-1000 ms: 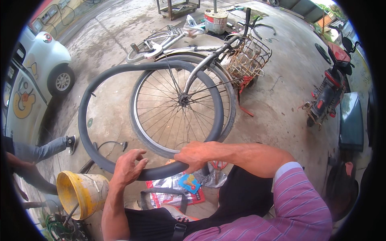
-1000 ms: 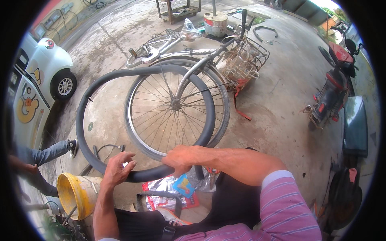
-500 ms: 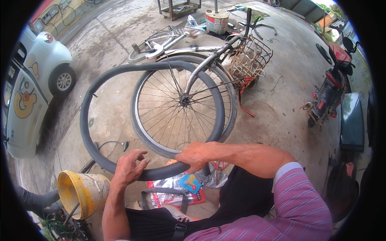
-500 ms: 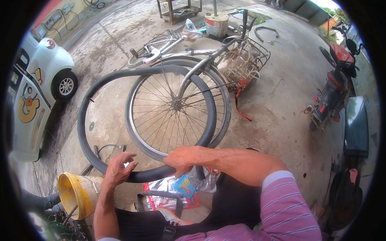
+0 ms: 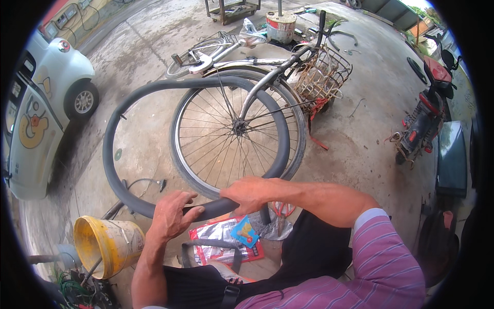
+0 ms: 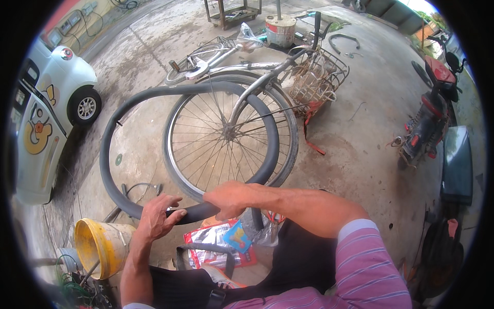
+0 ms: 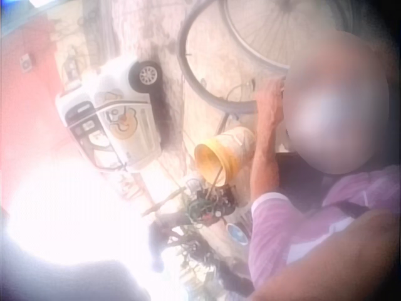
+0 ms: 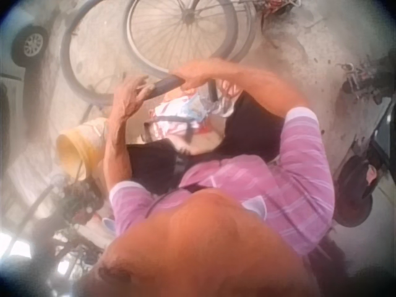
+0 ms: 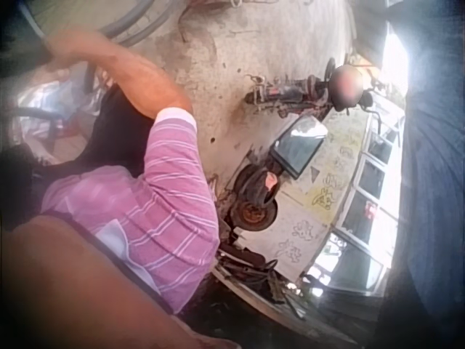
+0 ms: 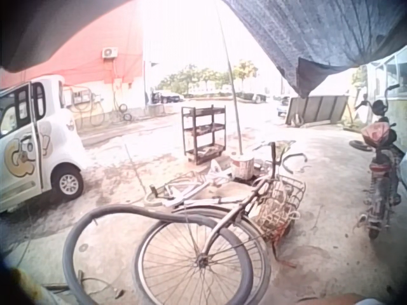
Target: The person removes a bicycle tire from the rim, inflates the inner tube, and submerges it in water to locate a leak. They then retrieve a patch kit and a rasp, and use the rasp to roughen the surface of the inner tube in preparation for patching.
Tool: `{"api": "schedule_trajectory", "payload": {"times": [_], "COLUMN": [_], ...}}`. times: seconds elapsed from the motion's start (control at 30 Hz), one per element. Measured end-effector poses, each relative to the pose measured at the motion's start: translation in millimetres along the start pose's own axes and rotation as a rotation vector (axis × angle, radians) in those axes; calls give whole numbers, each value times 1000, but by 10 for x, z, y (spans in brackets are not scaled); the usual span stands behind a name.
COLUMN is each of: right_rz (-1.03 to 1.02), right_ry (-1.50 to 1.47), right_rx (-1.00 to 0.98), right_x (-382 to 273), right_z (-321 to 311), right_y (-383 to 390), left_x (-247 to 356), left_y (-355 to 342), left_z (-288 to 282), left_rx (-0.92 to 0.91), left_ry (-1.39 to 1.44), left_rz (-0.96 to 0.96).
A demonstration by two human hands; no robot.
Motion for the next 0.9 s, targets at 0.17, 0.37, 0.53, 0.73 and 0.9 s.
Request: {"api": "schedule_trajectory", "payload": {"times": [0.17, 0.37, 0.53, 0.73, 0.9], "right_rz": [2, 21, 54, 105, 83], "right_ry": [55, 39, 17, -103, -114], "right_rx": [4, -5, -34, -4, 98], "right_x": [-161, -111, -38, -24, -3], "right_z": [-63, -98, -178, -404, -668], "right_y": [-7, 22, 57, 145, 178], "left_x": [409, 345, 149, -297, -505], "left_y": [44, -11, -4, 29, 133], "left_z": [297, 311, 223, -225, -591], "left_rx": [-66, -115, -91, 218, 409], "left_ry": [-120, -134, -172, -366, -444], "left_rz": [77, 15, -2, -45, -115]}}
Point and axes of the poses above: each hand's wrist, its own y-axis away from the middle knuckle, its own z-axis out of the palm, x = y × z, the point moved 10 cm from there along -y, towards the middle knuckle, and after that the axes turned 11 degrees about -y, right-handed, at the moved point
